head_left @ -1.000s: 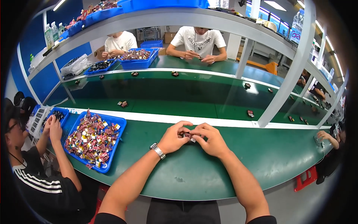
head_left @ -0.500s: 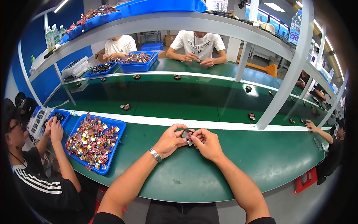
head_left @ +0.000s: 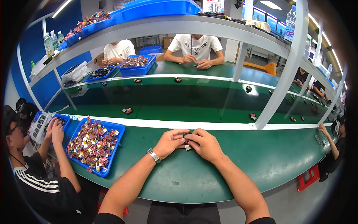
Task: The recorder is assembling small electronic or plastic components on an assembly line.
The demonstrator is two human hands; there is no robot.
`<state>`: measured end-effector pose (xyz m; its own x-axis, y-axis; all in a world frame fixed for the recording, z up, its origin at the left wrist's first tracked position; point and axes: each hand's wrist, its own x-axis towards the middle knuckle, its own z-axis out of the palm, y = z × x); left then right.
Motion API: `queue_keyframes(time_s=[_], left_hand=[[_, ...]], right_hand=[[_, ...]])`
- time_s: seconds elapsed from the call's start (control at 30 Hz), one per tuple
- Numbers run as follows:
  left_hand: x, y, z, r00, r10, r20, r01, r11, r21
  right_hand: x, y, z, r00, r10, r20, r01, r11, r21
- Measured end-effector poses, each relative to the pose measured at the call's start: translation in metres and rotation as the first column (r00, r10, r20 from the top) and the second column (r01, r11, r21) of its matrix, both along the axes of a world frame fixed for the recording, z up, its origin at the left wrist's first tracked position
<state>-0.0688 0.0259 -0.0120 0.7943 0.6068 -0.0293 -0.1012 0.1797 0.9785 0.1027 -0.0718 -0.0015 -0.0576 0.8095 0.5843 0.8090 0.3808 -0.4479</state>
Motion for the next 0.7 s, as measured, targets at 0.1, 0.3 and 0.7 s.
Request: queue_keyframes(time_s=[0.1, 0.3, 0.7], left_hand=[[0.0, 0.0, 0.0, 1.0, 0.012, 0.001, -0.012, 1.0, -0.007], [0.002, -0.002, 0.0, 1.0, 0.013, -0.021, -0.012, 0.999, 0.035], [0.002, 0.004, -0.004, 0.999, -0.043, -0.005, 0.043, 0.997, 0.061]], right_hand=[[0.001, -0.002, 0.007, 0.995, -0.001, 0.096, 0.007, 0.998, -0.06], [0.004, 0.0, 0.007, 0.997, 0.016, 0.072, -0.013, 0.999, -0.051], [0.007, 0.004, -0.005, 0.998, 0.017, 0.056, -0.014, 0.998, -0.056]])
